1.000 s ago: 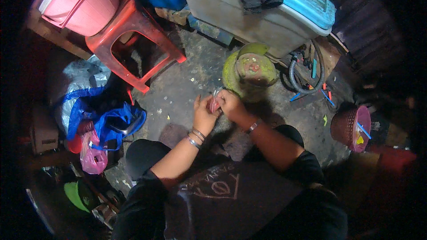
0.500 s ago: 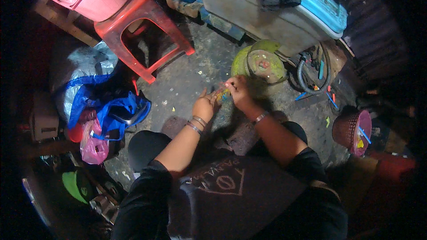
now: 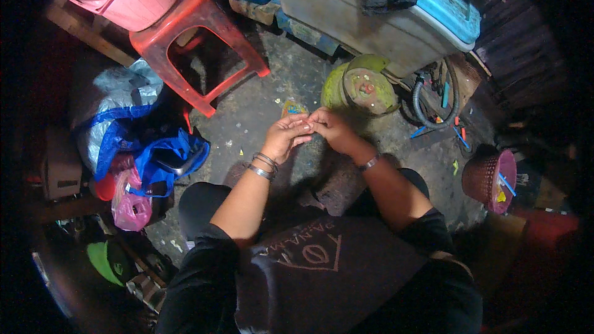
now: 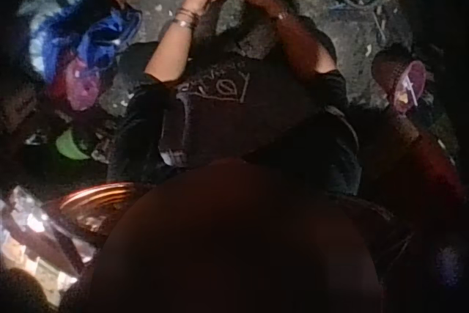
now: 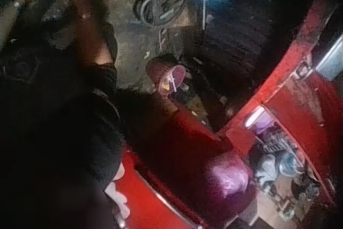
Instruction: The person sits on the floor and uses a small tool to adjust components on the top of a green gas cylinder. They repeatedly insert and remove a small part, then place a yellow cap onto the cylinder valve.
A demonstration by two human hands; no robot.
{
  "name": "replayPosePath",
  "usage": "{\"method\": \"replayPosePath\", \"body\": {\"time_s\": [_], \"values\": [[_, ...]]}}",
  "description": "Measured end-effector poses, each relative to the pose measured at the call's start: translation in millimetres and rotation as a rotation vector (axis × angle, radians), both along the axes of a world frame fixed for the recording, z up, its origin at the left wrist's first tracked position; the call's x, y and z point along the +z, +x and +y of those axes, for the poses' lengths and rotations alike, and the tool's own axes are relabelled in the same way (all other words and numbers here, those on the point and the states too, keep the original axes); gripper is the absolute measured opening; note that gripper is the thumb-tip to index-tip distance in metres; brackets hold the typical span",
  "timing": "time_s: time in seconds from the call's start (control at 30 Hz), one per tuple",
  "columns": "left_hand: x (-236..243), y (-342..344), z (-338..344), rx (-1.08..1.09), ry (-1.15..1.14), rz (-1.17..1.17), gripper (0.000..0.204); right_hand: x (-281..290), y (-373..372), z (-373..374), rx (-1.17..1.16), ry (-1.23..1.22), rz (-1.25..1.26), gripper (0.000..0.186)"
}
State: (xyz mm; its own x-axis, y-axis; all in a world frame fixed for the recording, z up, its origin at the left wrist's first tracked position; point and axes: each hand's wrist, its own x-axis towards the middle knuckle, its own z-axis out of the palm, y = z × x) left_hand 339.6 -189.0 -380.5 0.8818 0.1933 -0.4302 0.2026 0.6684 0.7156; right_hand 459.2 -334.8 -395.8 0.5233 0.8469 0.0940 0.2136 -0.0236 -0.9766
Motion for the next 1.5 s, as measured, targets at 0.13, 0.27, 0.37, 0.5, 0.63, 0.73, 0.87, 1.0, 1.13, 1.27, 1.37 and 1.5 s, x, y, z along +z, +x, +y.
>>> {"method": "replayPosePath", "body": {"time_s": [0.13, 0.27, 0.37, 0.5, 0.63, 0.73, 0.87, 1.0, 1.13, 1.27, 1.37, 1.5], "values": [[-7, -2, -2, -0.075, -0.095, 0.015, 0.011, 26, 0, -15, 0.037, -0.066, 0.235, 0.016], [-19, -4, -14, -0.035, -0.068, 0.161, 0.007, 46, -10, -28, 0.082, -0.095, 0.871, 0.013], [-24, -2, -27, -0.022, 0.033, 0.167, 0.013, 52, -8, -34, 0.131, -0.089, 0.884, 0.015], [-13, 6, -42, 0.004, 0.462, 0.014, 0.016, 63, 39, -53, -0.006, -0.114, 0.555, 0.025], [22, 38, -48, 0.114, 1.413, -0.110, 0.014, 75, 122, -78, -0.322, -0.603, -0.440, 0.031], [41, 112, -60, 0.219, 1.583, -0.260, 0.014, 59, 141, -73, -0.263, -0.752, -0.663, 0.032], [38, 180, -87, -0.040, 1.659, 0.110, 0.023, 35, 147, -68, -0.302, -0.748, -0.836, 0.035], [25, 183, -97, -0.217, 1.839, 0.239, 0.027, 19, 161, -90, -0.287, -0.606, -0.860, 0.034], [26, 186, -93, -0.293, 1.980, 0.021, 0.023, 1, 179, -105, -0.257, -0.611, -0.845, 0.041], [32, 190, -94, -0.369, 1.958, 0.055, 0.023, -10, 203, -114, -0.040, -0.735, -0.419, 0.046], [31, 191, -94, -0.388, 1.959, 0.060, 0.025, -17, 209, -125, -0.188, -0.391, 0.378, 0.040], [19, 194, -93, -0.366, 1.998, 0.064, 0.031, -20, 218, -121, -0.151, -0.267, 0.992, 0.028]]}}
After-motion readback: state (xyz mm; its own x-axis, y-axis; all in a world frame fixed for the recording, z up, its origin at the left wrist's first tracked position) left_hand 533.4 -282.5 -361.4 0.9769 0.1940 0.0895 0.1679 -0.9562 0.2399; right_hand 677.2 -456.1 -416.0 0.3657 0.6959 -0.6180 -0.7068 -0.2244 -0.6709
